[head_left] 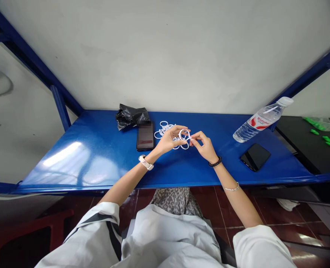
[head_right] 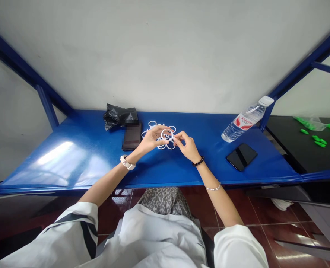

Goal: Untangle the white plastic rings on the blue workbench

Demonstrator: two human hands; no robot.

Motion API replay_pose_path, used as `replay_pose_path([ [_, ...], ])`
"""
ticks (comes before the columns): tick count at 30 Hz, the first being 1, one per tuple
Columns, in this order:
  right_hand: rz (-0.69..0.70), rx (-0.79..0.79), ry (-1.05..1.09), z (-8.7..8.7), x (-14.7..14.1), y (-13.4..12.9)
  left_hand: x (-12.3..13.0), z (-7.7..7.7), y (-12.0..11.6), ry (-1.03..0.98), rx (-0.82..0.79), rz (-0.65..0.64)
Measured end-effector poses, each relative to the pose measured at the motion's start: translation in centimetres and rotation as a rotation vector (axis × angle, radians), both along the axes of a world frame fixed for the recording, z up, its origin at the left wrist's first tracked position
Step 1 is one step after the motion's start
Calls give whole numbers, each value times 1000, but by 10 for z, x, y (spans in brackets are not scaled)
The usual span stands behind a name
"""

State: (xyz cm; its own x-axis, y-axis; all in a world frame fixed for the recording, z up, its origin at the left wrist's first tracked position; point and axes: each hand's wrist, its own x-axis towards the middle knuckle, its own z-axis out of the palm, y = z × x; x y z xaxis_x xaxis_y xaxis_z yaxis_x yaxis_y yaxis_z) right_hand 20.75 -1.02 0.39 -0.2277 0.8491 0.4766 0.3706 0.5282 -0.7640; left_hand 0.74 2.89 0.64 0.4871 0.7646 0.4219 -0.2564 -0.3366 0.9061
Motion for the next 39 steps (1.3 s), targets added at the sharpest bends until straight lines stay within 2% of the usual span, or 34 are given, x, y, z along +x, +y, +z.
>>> replay_pose_path([
  [15, 14, -19, -26, -2, 1, 1, 1, 2, -3, 12, -44, 15],
  [39, 5, 74, -104, -7, 3, 2, 4, 4, -9, 39, -106, 49],
])
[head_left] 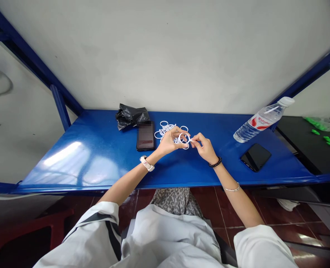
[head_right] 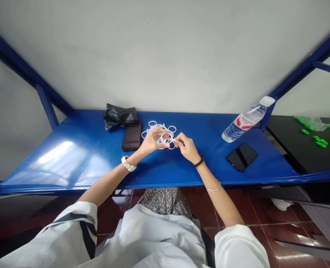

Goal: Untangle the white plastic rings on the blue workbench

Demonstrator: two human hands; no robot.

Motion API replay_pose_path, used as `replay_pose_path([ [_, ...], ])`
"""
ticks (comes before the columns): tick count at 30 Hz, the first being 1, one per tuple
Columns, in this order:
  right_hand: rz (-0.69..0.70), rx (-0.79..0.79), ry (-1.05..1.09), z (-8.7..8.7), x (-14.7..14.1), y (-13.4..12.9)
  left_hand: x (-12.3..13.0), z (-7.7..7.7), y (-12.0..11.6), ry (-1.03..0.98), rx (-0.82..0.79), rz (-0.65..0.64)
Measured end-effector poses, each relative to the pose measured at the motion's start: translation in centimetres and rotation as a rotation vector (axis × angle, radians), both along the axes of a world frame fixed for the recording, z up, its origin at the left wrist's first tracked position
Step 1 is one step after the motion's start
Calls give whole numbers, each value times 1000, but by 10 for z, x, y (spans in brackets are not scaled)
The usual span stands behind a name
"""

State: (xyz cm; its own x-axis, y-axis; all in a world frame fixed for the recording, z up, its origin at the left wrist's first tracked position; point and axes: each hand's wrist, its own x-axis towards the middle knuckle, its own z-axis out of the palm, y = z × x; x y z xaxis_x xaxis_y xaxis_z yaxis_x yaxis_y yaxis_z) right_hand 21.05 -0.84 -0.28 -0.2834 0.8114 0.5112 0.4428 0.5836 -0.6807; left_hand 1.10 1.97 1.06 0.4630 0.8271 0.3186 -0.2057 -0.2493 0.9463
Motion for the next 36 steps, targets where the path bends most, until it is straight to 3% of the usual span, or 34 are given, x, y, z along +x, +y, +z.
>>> replay_pose_path([
  [10, -19, -99, 65, 6, -3, -3, 0, -6, 6, -38, 39, -36],
  [21, 79, -243, 125, 8, -2, -1, -2, -1, 5, 5, 73, -59],
  [25, 150, -370, 218, 8, -2, 1, -3, -1, 5, 21, 81, -82],
  [30, 213, -529, 304, 6, 0, 4, -3, -5, 8, 111, 106, -46],
  [36, 175, -558, 300, 5, -1, 5, -2, -11, 10, 180, 95, 7],
])
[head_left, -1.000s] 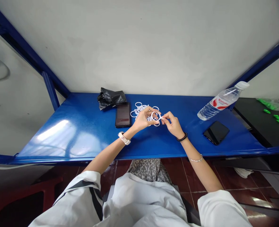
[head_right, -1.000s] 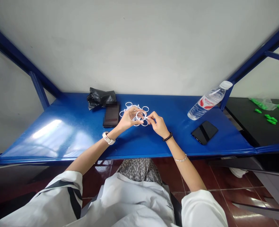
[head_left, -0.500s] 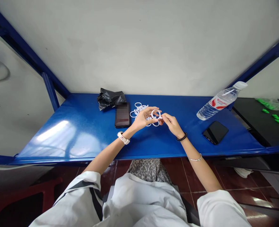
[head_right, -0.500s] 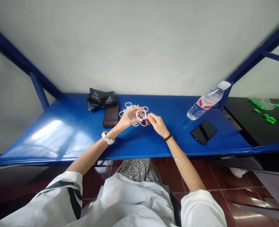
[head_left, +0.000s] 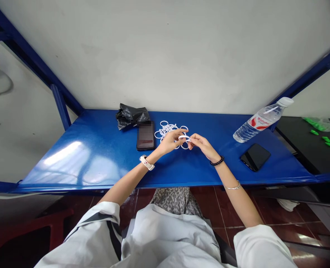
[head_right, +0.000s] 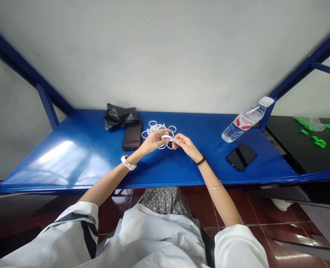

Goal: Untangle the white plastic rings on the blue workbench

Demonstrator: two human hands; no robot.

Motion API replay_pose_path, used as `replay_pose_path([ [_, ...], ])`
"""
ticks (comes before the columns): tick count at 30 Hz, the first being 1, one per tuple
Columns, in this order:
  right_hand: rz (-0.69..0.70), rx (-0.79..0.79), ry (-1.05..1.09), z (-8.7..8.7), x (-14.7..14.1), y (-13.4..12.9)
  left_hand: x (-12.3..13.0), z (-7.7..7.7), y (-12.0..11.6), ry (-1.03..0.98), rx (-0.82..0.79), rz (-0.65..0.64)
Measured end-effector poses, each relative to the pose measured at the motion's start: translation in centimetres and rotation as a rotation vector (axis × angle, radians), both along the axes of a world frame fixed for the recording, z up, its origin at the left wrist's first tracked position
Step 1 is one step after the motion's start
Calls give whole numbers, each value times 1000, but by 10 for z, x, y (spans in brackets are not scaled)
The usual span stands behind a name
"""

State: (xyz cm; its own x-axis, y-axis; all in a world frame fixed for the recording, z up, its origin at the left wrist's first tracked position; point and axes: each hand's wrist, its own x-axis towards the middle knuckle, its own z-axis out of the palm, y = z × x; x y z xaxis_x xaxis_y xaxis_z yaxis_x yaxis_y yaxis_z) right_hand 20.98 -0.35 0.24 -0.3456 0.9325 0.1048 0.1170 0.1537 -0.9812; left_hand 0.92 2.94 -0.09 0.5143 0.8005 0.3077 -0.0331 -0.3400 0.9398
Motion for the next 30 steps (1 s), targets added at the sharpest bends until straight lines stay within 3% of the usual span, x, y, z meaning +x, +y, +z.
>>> replay_pose_path([
  [6, -50, 39, 8, 0, 0, 1, -1, 0, 2, 20, -58, 64],
  [16, -242, 236, -35, 1, 2, 0, -3, 11, 3, -109, -228, 95],
  [21, -278, 303, -83, 1, 1, -1, -3, 12, 0, -101, -202, 52],
  [30, -275, 284, -63, 0, 4, 1, -1, 6, -1, -64, -251, -30],
])
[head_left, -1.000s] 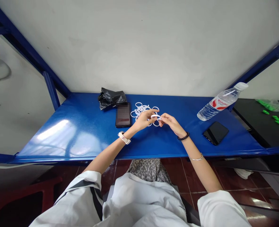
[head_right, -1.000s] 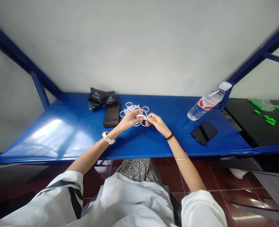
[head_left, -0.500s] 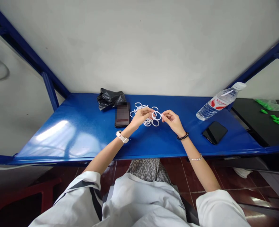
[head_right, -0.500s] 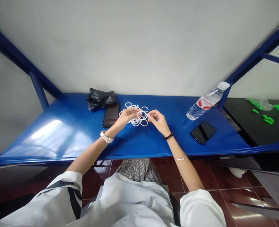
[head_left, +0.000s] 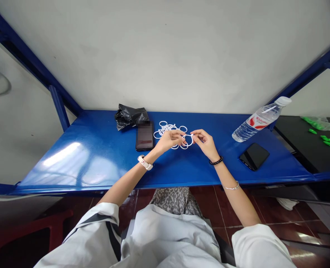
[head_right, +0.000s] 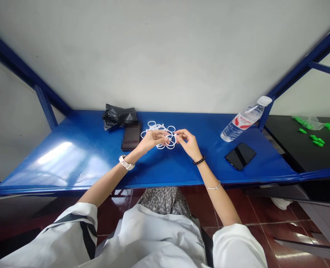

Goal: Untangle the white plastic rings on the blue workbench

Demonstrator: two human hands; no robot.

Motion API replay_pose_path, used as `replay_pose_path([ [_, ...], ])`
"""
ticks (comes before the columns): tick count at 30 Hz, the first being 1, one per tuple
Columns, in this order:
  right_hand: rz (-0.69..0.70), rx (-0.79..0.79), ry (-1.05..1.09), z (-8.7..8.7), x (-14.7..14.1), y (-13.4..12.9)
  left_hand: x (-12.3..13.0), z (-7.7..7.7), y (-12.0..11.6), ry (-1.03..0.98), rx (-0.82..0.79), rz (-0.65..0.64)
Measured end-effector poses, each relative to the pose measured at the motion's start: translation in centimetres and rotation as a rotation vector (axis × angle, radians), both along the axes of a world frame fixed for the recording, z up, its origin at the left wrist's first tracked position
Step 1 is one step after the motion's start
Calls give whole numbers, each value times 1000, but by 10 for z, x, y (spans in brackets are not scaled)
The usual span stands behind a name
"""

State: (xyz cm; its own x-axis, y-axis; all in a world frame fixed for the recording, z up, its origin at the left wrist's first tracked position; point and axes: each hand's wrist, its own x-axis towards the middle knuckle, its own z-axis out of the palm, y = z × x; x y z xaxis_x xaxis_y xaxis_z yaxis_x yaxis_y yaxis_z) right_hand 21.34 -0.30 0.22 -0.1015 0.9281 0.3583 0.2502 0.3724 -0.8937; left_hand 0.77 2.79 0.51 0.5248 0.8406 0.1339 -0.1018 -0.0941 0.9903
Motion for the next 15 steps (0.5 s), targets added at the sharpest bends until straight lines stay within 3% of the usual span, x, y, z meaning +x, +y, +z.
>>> replay_pose_path([
  [15, 23, -59, -23, 3, -1, -2, 1, 1, -1, 53, -80, -55],
])
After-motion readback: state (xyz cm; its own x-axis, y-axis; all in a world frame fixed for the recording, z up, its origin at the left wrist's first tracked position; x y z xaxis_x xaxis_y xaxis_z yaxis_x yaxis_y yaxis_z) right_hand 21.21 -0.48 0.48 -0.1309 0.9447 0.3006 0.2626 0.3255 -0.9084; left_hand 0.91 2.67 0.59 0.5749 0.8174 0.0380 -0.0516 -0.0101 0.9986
